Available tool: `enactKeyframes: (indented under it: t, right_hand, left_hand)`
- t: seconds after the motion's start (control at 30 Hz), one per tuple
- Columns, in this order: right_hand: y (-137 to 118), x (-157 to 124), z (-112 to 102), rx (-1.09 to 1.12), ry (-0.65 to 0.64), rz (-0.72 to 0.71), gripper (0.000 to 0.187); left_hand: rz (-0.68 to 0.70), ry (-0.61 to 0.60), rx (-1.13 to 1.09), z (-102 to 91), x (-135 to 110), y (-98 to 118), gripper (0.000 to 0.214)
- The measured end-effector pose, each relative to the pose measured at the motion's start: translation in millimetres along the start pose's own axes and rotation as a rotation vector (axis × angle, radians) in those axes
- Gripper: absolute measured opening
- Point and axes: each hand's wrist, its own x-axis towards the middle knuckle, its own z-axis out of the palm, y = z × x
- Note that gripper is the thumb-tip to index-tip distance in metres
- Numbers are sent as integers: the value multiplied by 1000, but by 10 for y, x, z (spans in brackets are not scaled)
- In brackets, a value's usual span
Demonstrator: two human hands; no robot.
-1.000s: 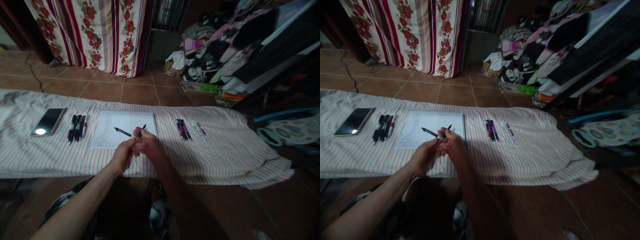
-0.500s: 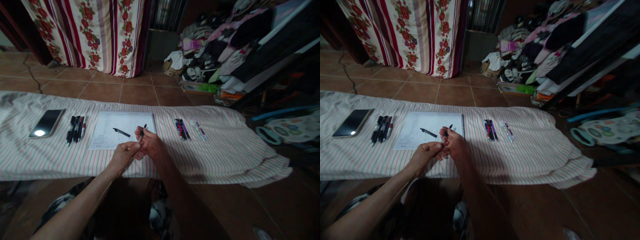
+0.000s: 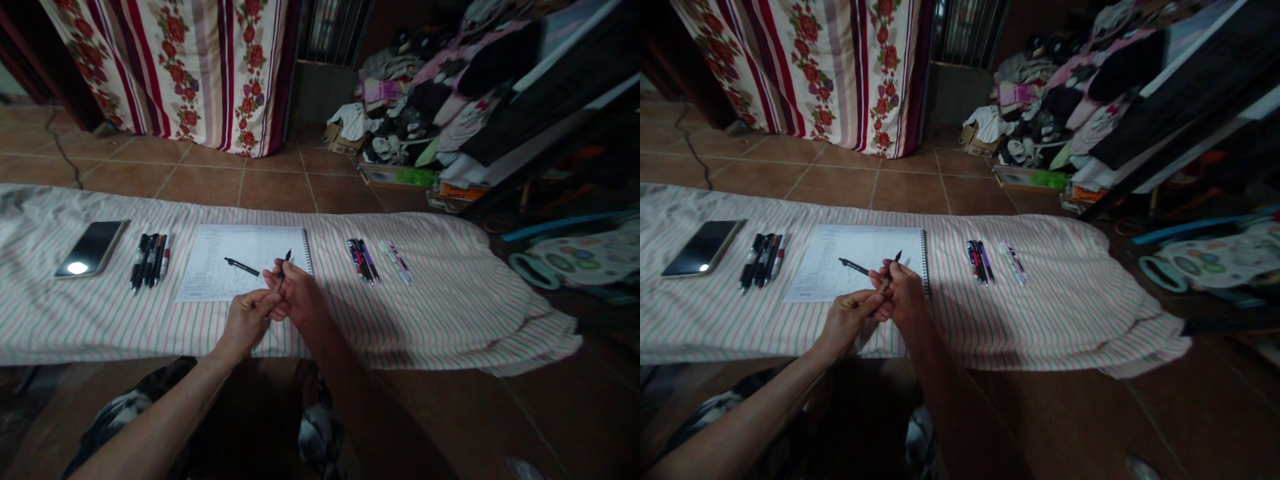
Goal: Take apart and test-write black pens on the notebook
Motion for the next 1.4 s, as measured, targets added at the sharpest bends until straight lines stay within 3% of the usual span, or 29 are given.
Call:
enactKeyframes:
  t: [0.33,0.67,0.83,1.03,1.4]
  right_hand:
    - [82,31,-16,-116,17,-99,7]
    - [20,41,-98,-350,10,-206,15]
    - [6,-54,-52,-287,-68,-147,15]
    - [85,-27,-53,-194,-53,-141,15]
    - [148,-20,-46,-147,-62,-239,18]
  left_hand:
    - [-22,4,-24,-8,-12,-31,20]
    - [-72,3,-80,-117,93,-129,19]
    - [-57,-29,-50,-157,98,-180,20]
    - [-11,-18,-99,-167,52,-172,21]
    - [-25,12,-24,-162,43,-5,21]
